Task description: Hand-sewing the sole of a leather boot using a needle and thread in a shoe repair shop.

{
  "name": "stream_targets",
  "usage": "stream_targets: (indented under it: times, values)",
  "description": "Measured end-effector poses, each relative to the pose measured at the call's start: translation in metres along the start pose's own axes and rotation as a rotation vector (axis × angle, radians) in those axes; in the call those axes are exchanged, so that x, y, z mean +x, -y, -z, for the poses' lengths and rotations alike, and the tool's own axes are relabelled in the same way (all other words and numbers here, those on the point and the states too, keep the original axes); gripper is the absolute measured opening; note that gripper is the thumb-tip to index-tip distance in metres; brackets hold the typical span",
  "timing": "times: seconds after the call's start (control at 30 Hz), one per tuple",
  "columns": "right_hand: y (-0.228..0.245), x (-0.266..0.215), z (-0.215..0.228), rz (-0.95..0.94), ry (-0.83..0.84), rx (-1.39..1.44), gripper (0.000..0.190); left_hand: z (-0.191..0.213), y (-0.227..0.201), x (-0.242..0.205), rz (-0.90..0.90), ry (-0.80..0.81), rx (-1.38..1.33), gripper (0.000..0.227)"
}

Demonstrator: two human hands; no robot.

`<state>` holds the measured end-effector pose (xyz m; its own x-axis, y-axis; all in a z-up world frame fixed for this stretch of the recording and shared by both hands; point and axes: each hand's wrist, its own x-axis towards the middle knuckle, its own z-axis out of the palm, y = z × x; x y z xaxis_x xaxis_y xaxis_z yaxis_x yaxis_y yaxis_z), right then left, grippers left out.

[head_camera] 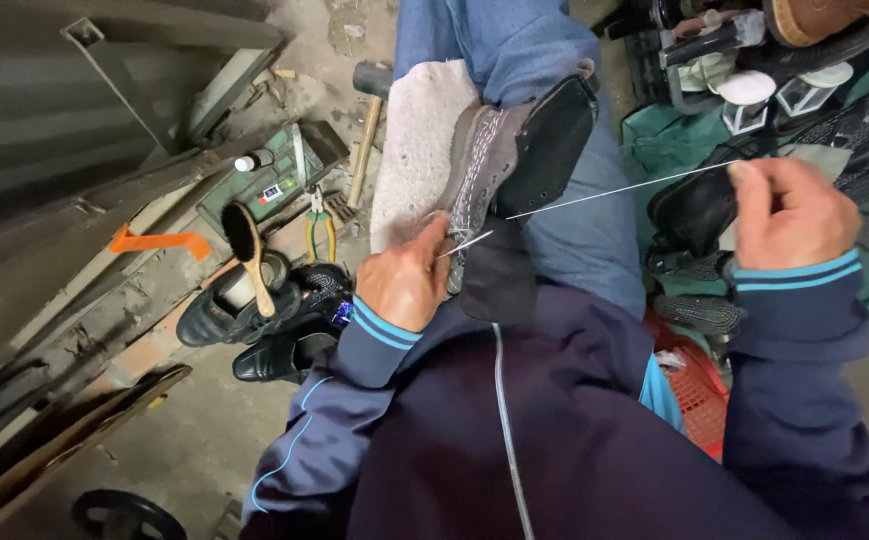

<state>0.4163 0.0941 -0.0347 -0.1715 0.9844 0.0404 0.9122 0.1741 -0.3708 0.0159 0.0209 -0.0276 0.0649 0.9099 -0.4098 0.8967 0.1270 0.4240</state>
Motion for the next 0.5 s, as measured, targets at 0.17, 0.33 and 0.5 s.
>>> stream_targets:
  times: [0.17,0.33,0.5]
  values:
    - [0.021,0.006,0.0,-0.006,0.066,-0.049,0.021,0.012,-0.003,-0.003,-0.03,-0.071,-0.069,0.012]
    - [0.085,0.014,-0.035,0.168,0.057,0.187,0.018,0.024,-0.006,-0.01,0.026,-0.159,-0.17,0.015]
    - [0.123,0.012,-0.058,0.211,0.259,0.208,0.022,0.06,0.009,-0.03,-0.141,-0.197,-0.812,0.005]
